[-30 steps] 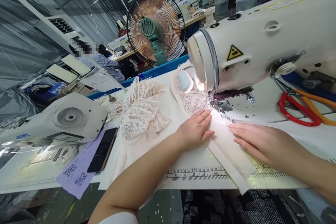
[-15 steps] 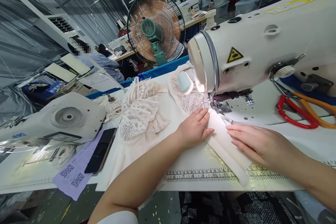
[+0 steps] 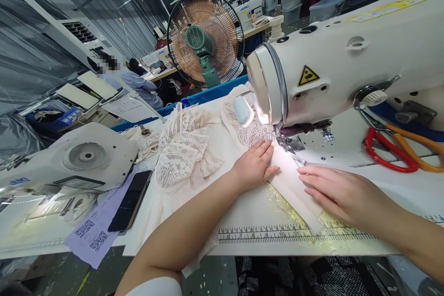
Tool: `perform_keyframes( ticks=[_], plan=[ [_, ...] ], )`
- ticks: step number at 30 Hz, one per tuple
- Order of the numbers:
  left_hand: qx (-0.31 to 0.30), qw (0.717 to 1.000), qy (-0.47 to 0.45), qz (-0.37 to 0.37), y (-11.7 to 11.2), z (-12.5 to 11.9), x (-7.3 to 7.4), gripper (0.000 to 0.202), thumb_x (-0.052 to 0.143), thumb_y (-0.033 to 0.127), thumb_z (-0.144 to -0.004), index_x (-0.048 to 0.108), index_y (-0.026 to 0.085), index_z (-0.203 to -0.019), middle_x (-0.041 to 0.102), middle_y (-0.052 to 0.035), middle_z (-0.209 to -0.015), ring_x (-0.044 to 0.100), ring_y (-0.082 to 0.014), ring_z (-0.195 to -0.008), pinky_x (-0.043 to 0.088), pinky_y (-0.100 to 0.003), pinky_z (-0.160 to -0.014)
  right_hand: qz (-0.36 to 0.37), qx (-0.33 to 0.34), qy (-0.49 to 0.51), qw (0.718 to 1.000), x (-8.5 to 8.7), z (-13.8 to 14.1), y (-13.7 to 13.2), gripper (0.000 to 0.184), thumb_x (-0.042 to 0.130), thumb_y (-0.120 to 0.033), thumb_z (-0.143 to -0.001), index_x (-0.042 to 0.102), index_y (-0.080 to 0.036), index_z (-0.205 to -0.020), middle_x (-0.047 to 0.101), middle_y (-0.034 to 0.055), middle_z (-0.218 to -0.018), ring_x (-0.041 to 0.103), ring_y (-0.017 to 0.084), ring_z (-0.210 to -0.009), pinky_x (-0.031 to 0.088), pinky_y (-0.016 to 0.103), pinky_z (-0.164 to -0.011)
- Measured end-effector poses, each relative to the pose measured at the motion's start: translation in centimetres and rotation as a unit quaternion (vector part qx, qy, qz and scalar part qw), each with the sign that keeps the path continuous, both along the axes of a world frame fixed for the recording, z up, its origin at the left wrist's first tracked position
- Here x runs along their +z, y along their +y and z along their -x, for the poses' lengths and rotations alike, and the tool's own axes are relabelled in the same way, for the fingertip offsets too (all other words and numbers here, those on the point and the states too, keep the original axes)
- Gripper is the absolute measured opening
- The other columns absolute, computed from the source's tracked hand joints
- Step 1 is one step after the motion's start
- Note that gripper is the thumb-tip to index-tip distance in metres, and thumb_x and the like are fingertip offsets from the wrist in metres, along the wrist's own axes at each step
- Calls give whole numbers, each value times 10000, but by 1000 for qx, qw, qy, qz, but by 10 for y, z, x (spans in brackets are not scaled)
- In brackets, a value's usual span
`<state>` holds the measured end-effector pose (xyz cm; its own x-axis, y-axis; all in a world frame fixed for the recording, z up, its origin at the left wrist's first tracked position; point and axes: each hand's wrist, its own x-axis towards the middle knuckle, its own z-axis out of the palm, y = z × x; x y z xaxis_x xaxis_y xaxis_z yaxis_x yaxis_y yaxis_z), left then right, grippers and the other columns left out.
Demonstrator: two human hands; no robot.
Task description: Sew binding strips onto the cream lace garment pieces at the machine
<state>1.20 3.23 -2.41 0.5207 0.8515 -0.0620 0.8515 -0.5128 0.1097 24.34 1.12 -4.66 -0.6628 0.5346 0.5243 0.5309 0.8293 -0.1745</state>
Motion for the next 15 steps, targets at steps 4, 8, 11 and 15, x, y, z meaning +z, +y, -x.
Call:
perform_keyframes(
  ticks=[4, 8, 11, 15],
  plan=[
    [1, 1000, 7, -4, 7, 3, -2, 635, 352, 474, -905, 343, 24, -1352, 269, -186, -1461, 194, -272, -1377, 228, -396, -1126, 1, 2, -2, 1000, -1, 1, 0, 328, 370, -231, -910, 675, -142, -989, 692, 84, -1048, 653, 210, -927, 572, 324, -709],
    [-15, 999, 2, -32, 10, 3, -1, 615, 394, 477, -887, 378, 52, -1330, 300, -189, -1448, 231, -289, -1363, 262, -427, -1104, 1, -1, -2, 1000, 0, 0, 1, 321, 368, -236, -910, 665, -149, -997, 683, 89, -1063, 645, 211, -943, 562, 322, -726],
    [-63, 996, -18, -58, -2, -5, 6, 483, 395, 372, -897, 455, 77, -1275, 424, -170, -1375, 387, -277, -1271, 350, -412, -1042, 5, -5, -19, 1000, 3, -6, -2, 319, 359, -249, -909, 656, -158, -983, 673, 97, -1044, 650, 210, -885, 554, 313, -657],
    [-160, 986, -28, -40, -32, -24, 13, 359, 351, 305, -912, 621, 115, -1052, 597, -104, -1139, 575, -196, -953, 458, -321, -859, 35, -7, -49, 998, 8, -19, -11, 283, 376, -303, -903, 643, -217, -932, 644, 75, -957, 625, 201, -800, 512, 291, -562]
  ],
)
